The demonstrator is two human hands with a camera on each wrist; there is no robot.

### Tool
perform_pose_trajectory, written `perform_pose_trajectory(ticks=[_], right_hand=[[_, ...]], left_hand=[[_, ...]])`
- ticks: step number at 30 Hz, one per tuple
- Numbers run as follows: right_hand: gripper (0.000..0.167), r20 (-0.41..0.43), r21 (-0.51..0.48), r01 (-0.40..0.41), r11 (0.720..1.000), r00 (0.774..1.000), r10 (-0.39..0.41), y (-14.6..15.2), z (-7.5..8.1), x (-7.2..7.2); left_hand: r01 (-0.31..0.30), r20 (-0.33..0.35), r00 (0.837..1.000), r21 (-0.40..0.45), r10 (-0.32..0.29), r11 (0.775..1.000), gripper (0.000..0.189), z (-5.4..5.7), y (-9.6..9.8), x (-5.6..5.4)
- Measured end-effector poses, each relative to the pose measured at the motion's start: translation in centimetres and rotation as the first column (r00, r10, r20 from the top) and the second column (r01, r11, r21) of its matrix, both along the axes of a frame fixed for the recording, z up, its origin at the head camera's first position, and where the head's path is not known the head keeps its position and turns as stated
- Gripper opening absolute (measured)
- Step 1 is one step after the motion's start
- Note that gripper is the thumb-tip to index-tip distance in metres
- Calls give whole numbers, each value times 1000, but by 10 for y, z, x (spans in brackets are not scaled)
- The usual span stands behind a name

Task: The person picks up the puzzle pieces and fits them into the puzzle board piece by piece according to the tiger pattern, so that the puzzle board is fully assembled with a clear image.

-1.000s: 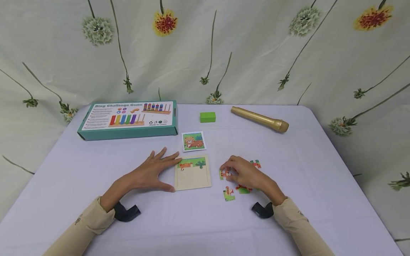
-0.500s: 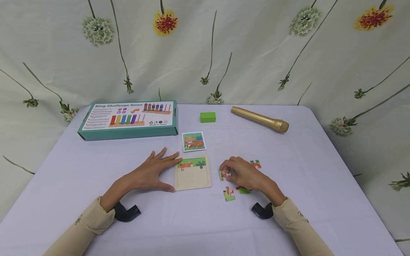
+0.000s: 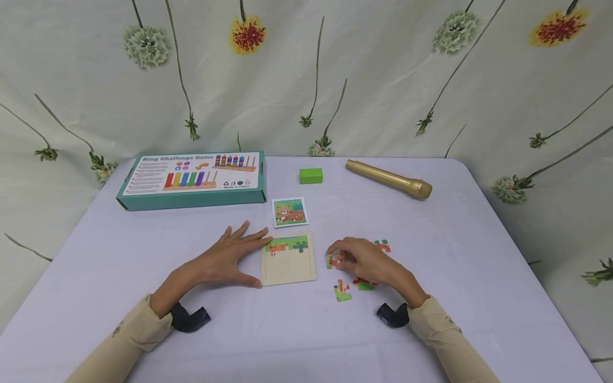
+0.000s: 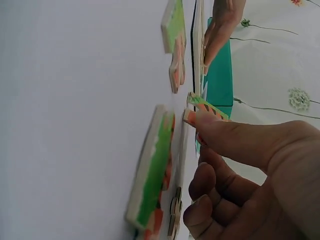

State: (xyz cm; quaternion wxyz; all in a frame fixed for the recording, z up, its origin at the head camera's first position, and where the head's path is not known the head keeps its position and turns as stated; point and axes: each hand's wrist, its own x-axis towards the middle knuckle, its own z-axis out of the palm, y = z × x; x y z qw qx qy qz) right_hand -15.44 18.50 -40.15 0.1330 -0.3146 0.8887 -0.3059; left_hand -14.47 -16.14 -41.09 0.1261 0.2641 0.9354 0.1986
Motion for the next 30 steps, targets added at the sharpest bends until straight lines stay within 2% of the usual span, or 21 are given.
perform_pose_trajectory(ticks=[7, 13, 18, 25, 30], right_hand=[[14, 73, -90, 23, 996, 997, -16, 3, -2, -3], [6, 48, -123, 11, 992, 999, -5, 2, 0, -6], [6, 58, -128, -12, 992, 998, 20, -6, 5, -9], [10, 125, -143, -38, 989, 991, 56, -19, 5, -13], [11, 107, -158, -53, 986, 992, 71, -32, 5, -16]], left_hand=[[-1, 1, 1000, -3, 1, 1000, 100, 1, 1, 0], [-4, 3, 1000, -6, 4, 1000, 100, 1, 1, 0], [-9, 3, 1000, -8, 9, 1000, 100, 1, 1, 0], [-4, 0, 1000, -3, 4, 1000, 100, 0, 0, -1], [-5, 4, 1000, -4, 5, 1000, 100, 0, 0, -1]])
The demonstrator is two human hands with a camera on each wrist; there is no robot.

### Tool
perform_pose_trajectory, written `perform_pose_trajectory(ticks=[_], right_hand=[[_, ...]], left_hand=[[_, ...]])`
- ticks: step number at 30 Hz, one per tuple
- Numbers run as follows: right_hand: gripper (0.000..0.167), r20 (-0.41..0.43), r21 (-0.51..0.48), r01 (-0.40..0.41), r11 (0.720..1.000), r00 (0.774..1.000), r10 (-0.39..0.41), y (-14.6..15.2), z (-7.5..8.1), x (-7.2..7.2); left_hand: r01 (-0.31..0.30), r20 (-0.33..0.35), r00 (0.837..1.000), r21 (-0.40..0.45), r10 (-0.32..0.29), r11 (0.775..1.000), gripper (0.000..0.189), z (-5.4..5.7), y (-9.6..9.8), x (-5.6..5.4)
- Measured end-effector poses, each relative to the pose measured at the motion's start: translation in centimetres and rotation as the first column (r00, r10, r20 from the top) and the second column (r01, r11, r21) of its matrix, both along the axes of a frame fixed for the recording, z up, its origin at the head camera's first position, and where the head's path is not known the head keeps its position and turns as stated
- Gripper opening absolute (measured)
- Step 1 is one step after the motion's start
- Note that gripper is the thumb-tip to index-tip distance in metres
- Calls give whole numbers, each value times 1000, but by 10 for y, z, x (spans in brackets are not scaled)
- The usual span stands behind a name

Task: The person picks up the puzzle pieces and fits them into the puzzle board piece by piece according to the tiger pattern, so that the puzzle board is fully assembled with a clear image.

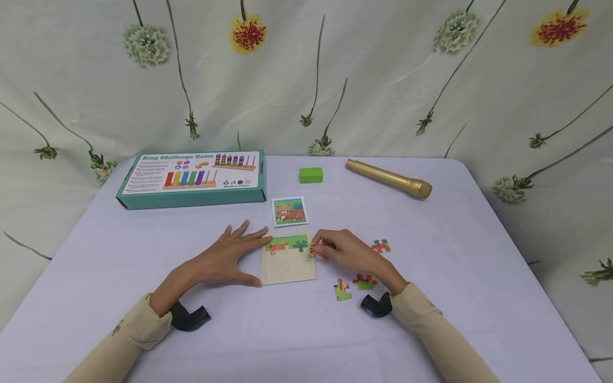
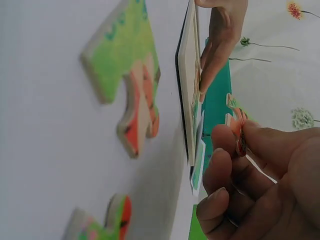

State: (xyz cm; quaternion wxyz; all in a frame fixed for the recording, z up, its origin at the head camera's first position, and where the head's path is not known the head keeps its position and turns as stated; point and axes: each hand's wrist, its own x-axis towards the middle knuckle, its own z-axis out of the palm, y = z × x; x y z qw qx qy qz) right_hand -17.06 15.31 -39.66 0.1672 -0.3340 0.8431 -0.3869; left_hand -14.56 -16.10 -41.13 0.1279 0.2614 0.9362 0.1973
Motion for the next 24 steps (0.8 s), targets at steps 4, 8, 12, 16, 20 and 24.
perform_pose_trajectory(ticks=[4, 8, 12, 16, 20, 24], right_hand=[[20, -31, 7, -22, 1000, 999, 22, -14, -2, -2], [27, -47, 9, -59, 998, 997, 59, -29, -3, -3], [26, -26, -3, -98, 995, 995, 98, -43, -3, -3], [27, -14, -13, -135, 991, 991, 135, -53, -4, -4], [30, -3, -15, -143, 990, 990, 143, -59, -4, -5], [31, 11, 0, -117, 993, 993, 117, -65, -6, -6]], left_hand=[[3, 0, 1000, 2, -3, 1000, 99, 0, 0, 0], [8, 0, 1000, 2, -8, 1000, 99, 0, -1, 0], [11, -1, 1000, -6, -11, 1000, 99, 0, -1, 0], [12, 1, 1000, -7, -12, 1000, 99, 1, -1, 0], [12, 5, 1000, -8, -12, 1000, 99, 3, -1, 0], [15, 6, 1000, -12, -15, 1000, 99, 3, -1, 0]])
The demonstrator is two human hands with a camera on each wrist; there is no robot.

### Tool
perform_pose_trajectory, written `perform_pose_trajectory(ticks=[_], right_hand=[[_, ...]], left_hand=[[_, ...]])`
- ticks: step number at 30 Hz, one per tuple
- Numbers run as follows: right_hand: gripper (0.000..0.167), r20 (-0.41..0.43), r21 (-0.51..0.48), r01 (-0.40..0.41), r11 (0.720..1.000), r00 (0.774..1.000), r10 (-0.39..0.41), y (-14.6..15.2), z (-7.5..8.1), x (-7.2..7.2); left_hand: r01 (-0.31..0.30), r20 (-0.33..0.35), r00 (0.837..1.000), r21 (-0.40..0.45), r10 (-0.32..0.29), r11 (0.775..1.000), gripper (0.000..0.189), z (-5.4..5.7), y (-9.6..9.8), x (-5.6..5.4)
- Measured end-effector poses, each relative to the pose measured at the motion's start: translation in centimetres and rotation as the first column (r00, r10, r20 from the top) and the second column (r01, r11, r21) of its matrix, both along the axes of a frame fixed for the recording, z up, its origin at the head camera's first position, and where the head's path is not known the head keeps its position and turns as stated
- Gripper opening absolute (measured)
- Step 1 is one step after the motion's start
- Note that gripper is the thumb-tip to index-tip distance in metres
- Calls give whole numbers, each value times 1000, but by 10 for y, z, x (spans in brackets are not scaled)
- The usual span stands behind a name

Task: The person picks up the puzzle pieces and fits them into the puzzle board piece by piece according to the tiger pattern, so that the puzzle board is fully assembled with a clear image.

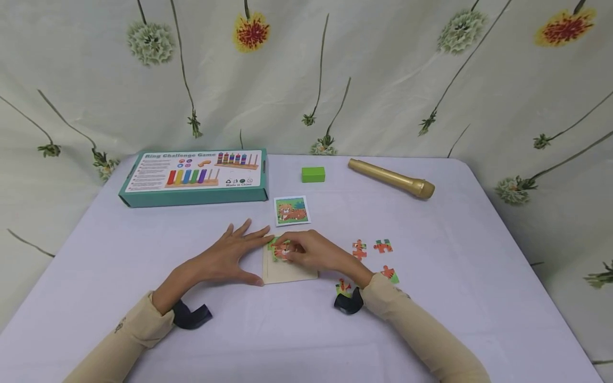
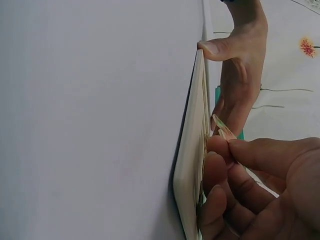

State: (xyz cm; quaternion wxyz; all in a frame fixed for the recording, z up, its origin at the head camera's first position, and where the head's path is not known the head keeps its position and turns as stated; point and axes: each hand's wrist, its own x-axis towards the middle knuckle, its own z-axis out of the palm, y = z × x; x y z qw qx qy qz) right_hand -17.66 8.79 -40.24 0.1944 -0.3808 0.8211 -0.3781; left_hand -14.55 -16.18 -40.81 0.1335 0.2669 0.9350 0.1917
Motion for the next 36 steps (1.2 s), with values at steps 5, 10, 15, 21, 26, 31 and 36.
perform_pose_trajectory(ticks=[5, 10, 15, 21, 26, 31, 36], right_hand=[[31, 27, -4, 20, 1000, 999, -20, -7, -1, 0], [26, 35, 16, 59, 998, 998, -59, -11, -1, 1], [23, -17, 31, 69, 997, 997, -69, -14, -1, 2], [24, -59, 50, 78, 996, 995, -75, -17, 0, 4], [24, -80, 74, 82, 994, 994, -76, -17, 1, 5], [23, -119, 113, 92, 989, 990, -78, -18, 0, 6], [21, -129, 115, 107, 988, 987, -92, -19, -1, 6]], left_hand=[[4, -9, 1000, 3, -4, 1000, 98, 1, 0, 0], [8, -11, 1000, 5, -8, 1000, 98, 1, 0, 0], [5, -9, 1000, 10, -5, 1000, 99, 1, 0, 1], [-2, 2, 1000, 9, 2, 1000, 99, 1, -1, 1], [-3, 6, 1000, 11, 3, 1000, 99, 1, -1, 1], [-2, 5, 1000, 14, 2, 1000, 99, 1, -1, 1], [-1, 0, 1000, 18, 1, 1000, 99, -1, -1, 0]])
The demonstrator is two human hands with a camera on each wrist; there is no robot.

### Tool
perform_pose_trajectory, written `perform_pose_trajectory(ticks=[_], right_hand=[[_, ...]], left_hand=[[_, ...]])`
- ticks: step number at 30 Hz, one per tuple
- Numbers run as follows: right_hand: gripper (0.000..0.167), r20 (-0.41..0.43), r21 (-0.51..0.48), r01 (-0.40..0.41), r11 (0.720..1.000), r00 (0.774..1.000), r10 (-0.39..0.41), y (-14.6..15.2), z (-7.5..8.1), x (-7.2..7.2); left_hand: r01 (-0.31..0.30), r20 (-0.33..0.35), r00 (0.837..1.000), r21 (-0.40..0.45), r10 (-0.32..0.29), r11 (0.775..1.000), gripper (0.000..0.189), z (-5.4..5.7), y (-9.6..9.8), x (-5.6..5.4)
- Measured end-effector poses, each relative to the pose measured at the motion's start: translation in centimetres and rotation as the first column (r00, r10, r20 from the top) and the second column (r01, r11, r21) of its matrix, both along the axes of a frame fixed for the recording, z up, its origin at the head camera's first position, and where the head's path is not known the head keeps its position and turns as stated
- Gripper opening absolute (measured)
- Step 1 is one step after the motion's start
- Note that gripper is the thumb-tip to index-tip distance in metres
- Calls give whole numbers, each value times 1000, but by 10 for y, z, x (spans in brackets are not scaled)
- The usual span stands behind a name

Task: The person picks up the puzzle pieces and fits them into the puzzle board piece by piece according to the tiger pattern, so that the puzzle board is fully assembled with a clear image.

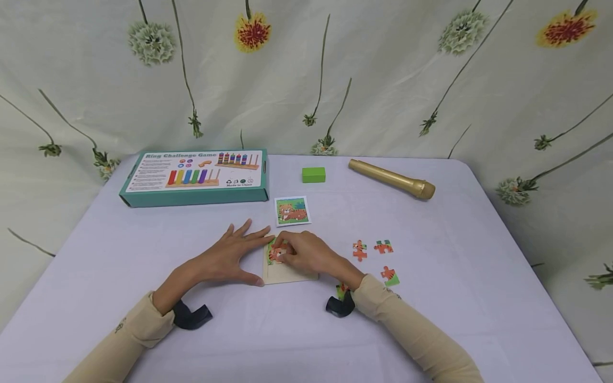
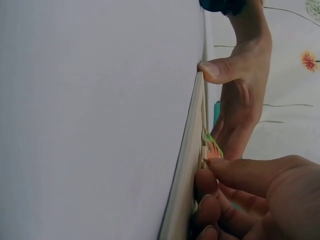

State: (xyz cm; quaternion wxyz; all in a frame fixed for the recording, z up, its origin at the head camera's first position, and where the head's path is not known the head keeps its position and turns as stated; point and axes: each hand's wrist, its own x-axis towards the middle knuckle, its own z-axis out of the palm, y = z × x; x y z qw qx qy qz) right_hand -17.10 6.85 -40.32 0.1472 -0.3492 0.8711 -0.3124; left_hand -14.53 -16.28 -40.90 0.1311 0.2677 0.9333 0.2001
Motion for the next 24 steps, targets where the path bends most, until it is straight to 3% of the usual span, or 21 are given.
perform_pose_trajectory(ticks=[24], right_hand=[[20, 65, 6, 56, 998, 996, -56, -2, 1, 0]], left_hand=[[-3, 5, 1000, -10, 3, 1000, 99, -1, 0, 0]])
